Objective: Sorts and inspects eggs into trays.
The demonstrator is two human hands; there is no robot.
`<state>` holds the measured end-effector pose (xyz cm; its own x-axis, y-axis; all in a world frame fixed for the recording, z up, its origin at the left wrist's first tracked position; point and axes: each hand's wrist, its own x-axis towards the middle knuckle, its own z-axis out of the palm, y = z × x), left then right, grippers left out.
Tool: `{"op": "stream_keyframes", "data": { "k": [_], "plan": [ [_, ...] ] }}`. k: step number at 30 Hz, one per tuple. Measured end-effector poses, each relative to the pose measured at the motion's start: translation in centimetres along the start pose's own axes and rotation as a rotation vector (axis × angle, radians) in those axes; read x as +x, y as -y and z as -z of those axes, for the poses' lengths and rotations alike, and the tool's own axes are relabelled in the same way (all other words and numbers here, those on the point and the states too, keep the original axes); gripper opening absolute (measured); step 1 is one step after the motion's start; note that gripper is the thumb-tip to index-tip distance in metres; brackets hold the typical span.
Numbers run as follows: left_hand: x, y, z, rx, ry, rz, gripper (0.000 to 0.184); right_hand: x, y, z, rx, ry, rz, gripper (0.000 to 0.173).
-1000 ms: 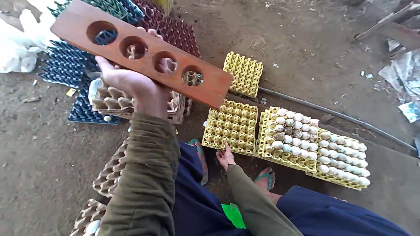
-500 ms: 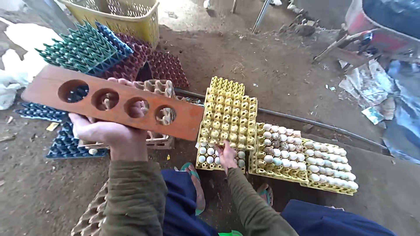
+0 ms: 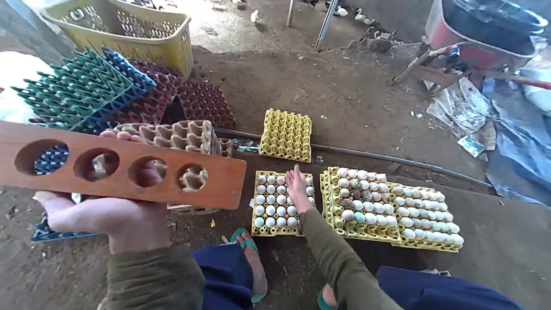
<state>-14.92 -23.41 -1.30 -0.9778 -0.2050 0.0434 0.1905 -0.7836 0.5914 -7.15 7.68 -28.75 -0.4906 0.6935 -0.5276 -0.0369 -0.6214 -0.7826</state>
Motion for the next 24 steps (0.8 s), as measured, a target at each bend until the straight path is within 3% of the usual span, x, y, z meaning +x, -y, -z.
{"op": "stream_keyframes", "data": {
  "k": [5,8,13,16,19,24],
  "plan": [
    [-0.5,0.8,-1.3,0.013,-0.009,0.007,0.081,-7.4,-4.7,6.7,-0.072,-0.031,-0.095,0.042],
    [-1.1,0.8,-1.0,0.021,0.057,0.056,0.086,-8.3,-5.2,7.6,-0.104,-0.052,-0.125,0.036],
    [-4.1,0.4,-0.6,0.111,0.197,0.140,0.083,-2.1,-1.1,2.1,-0.120,0.010,-0.091,0.038],
    [-5.7,0.8,0.3,0.320,0.261,0.131,0.064,4.4,0.2,-0.9,-0.010,0.010,-0.201,0.042],
    [-6.1,1.6,-0.8,0.323,0.270,0.153,0.052,10.0,0.1,-2.7,0.047,-0.056,-0.254,0.045],
    [-5.2,2.3,-2.0,0.295,0.229,0.208,0.055,15.4,-0.8,-4.8,0.022,-0.214,-0.316,0.063]
  ]
}}
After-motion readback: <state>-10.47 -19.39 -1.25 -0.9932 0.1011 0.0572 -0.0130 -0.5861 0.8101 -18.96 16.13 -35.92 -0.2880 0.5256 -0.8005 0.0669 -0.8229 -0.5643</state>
